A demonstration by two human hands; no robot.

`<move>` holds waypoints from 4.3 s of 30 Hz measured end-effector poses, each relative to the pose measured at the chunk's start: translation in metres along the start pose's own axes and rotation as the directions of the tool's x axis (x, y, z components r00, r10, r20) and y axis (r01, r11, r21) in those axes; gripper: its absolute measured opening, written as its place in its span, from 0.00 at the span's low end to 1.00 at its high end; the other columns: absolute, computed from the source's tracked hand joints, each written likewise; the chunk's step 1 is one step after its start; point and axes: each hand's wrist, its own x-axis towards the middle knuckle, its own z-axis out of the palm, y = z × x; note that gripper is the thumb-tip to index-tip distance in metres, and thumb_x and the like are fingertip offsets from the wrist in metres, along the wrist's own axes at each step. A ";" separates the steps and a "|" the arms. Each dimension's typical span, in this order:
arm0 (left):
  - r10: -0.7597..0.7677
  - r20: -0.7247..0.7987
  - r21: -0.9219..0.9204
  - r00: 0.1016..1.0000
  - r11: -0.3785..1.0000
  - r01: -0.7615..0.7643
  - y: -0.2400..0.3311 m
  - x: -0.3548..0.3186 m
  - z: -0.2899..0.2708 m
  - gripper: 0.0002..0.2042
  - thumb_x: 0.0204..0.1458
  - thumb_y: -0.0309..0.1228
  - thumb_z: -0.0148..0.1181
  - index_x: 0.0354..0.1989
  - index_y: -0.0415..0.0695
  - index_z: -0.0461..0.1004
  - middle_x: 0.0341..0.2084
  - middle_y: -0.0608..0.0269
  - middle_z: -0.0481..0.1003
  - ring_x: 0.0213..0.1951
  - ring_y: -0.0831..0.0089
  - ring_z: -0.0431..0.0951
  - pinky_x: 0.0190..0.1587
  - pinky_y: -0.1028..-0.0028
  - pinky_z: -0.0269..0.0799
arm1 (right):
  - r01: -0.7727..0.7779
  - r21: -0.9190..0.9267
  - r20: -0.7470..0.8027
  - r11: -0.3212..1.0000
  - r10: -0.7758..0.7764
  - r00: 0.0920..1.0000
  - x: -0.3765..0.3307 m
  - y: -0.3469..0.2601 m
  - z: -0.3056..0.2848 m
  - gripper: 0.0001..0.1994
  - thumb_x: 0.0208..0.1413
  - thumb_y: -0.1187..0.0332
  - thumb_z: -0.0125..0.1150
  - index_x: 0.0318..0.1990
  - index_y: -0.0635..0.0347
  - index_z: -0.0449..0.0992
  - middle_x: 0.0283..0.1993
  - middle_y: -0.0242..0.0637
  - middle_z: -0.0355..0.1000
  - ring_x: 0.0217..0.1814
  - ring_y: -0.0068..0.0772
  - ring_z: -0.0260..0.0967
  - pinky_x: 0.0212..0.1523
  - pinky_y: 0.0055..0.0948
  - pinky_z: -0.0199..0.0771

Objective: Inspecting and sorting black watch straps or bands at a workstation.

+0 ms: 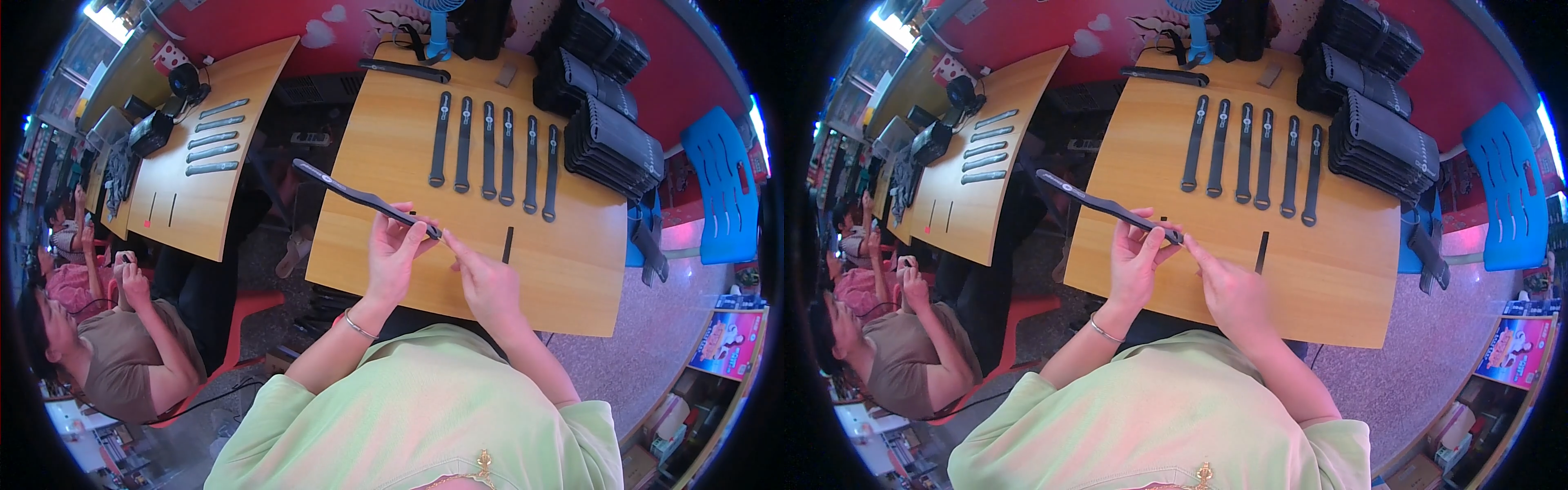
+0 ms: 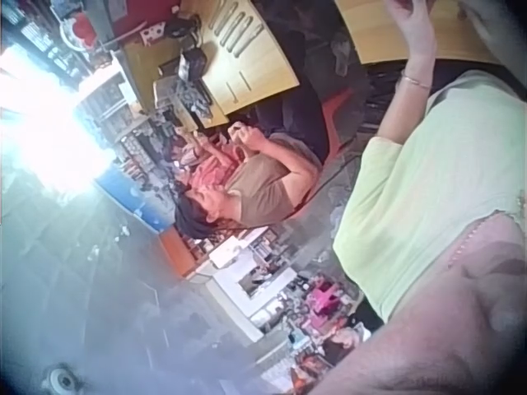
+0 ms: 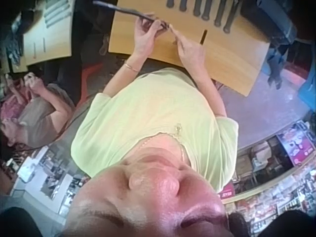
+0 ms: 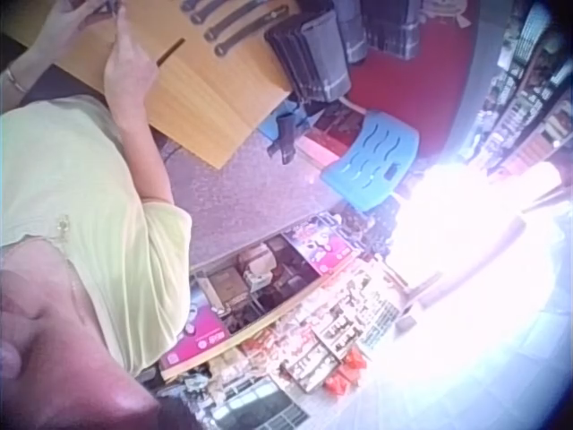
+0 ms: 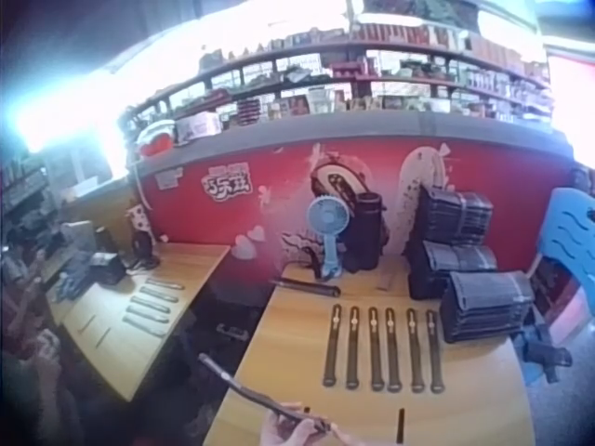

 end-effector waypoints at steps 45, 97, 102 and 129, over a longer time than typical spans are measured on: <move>0.210 -0.104 0.131 0.972 0.972 -0.196 -0.019 -0.005 -0.007 0.14 0.57 0.21 0.53 0.46 0.44 0.56 0.43 0.54 0.71 0.48 0.66 0.74 0.50 0.67 0.74 | -0.227 0.392 0.230 0.892 0.144 0.962 0.015 -0.003 0.024 0.23 0.60 0.77 0.42 0.64 0.51 0.62 0.31 0.39 0.76 0.36 0.32 0.74 0.42 0.26 0.69; -0.066 -0.222 0.029 0.973 0.997 0.074 -0.015 0.002 -0.011 0.13 0.58 0.22 0.52 0.47 0.42 0.56 0.38 0.52 0.73 0.38 0.67 0.78 0.41 0.71 0.78 | -0.215 0.444 0.069 0.870 0.206 0.976 0.025 -0.010 0.027 0.15 0.60 0.76 0.47 0.55 0.58 0.64 0.32 0.41 0.77 0.38 0.37 0.77 0.38 0.29 0.72; -0.046 -0.131 0.039 0.990 0.998 0.051 -0.012 0.004 -0.012 0.16 0.56 0.22 0.55 0.48 0.40 0.55 0.43 0.48 0.73 0.42 0.67 0.77 0.45 0.71 0.77 | -0.147 0.343 0.035 0.928 0.144 0.989 0.025 -0.010 0.031 0.12 0.59 0.74 0.50 0.50 0.59 0.70 0.32 0.44 0.76 0.35 0.47 0.75 0.34 0.38 0.74; 0.013 0.220 0.358 0.975 0.929 -0.093 0.001 0.011 -0.019 0.19 0.51 0.21 0.61 0.48 0.36 0.58 0.45 0.49 0.74 0.42 0.73 0.77 0.45 0.75 0.75 | -0.422 0.808 0.300 0.411 0.328 0.896 0.026 -0.006 0.029 0.13 0.62 0.74 0.46 0.52 0.62 0.72 0.31 0.29 0.73 0.20 0.07 0.51 0.20 0.12 0.48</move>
